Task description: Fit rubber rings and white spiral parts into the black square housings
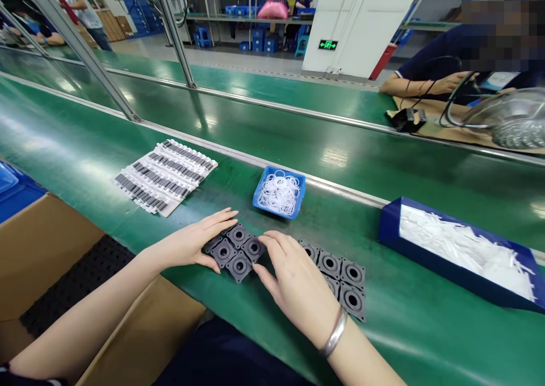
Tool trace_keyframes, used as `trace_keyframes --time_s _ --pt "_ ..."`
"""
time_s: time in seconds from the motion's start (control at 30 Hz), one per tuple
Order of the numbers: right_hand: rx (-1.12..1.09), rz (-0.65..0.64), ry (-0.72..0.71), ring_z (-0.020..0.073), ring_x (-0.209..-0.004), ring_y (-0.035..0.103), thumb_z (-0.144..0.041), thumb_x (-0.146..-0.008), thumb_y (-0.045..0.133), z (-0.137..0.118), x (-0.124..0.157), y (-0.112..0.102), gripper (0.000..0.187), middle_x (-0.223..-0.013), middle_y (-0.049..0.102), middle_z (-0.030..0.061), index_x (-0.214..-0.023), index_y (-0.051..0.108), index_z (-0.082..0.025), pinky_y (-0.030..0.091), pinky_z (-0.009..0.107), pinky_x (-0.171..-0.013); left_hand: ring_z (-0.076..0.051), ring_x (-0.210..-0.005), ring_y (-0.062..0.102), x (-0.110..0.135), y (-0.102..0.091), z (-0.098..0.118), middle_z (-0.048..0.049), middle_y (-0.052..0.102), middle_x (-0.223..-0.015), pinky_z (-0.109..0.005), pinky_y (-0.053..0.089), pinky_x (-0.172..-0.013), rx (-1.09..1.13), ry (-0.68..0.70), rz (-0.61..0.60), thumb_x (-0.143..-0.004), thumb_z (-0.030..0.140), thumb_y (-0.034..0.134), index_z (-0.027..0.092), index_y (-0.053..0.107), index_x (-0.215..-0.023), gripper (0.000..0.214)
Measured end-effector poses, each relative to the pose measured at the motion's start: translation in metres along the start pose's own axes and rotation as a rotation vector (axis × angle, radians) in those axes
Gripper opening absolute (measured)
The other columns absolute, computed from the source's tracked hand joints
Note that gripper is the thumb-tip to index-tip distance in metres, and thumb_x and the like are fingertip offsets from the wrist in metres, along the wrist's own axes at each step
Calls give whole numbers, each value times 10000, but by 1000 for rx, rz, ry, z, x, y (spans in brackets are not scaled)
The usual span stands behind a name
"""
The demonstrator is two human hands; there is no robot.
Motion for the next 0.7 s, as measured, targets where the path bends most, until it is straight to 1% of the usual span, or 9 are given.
trace_keyframes --time_s 0.1,0.2,0.3,0.37,0.47,0.6,0.7 --pt "-33 -30 24 253 -1178 586 -285 -916 602 2 4 4 406 -1279 583 132 -1287 482 -172 530 453 -1000 -336 -1497 125 0 3 3 -132 215 -1609 -550 302 -1171 -59 1 22 -704 561 768 276 211 -1535 1040" --pt "-52 -71 35 264 -1224 557 -320 -897 629 0 6 9 504 -1319 557 144 -1335 436 -161 510 464 -1031 -367 -1499 52 -3 3 8 -127 245 -1601 -597 283 -1159 -171 46 26 -690 591 761 267 270 -1520 1017" --pt "-35 -79 32 288 -1269 517 -365 -873 656 -3 6 13 569 -1370 516 165 -1347 423 -151 485 492 -1056 -360 -1499 78 -7 4 11 -106 308 -1580 -606 262 -1163 -242 84 0 -733 595 725 268 308 -1507 938" --pt "-22 -75 23 300 -1266 516 -374 -865 664 -6 4 16 527 -1375 507 173 -1296 463 -148 484 501 -1052 -352 -1496 108 -9 6 11 -103 341 -1566 -602 272 -1161 -263 81 3 -761 591 703 256 310 -1505 906" --pt "-12 -83 4 304 -1229 542 -389 -858 671 -6 1 19 472 -1347 525 177 -1226 509 -141 503 491 -1024 -348 -1495 123 -11 10 11 -109 356 -1557 -590 295 -1156 -284 63 39 -778 578 693 234 323 -1498 879" --pt "10 -99 -22 315 -1191 564 -451 -840 684 1 -2 18 509 -1299 561 185 -1200 531 -126 512 495 -999 -354 -1489 137 -13 15 14 -111 371 -1548 -576 307 -1157 -311 38 79 -761 505 749 213 347 -1482 875" --pt "8 -140 -49 309 -1187 568 -469 -836 685 10 -3 14 515 -1300 573 175 -1199 539 -135 506 493 -1002 -368 -1484 146 -16 19 19 -109 368 -1550 -591 319 -1144 -325 22 86 -752 480 768 208 343 -1481 887"
Point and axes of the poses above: each hand's wrist, its own x-axis away from the middle knuckle, its own y-axis out of the palm, z = x × y, the point moved 4 cm from there along -x, towards the middle knuckle
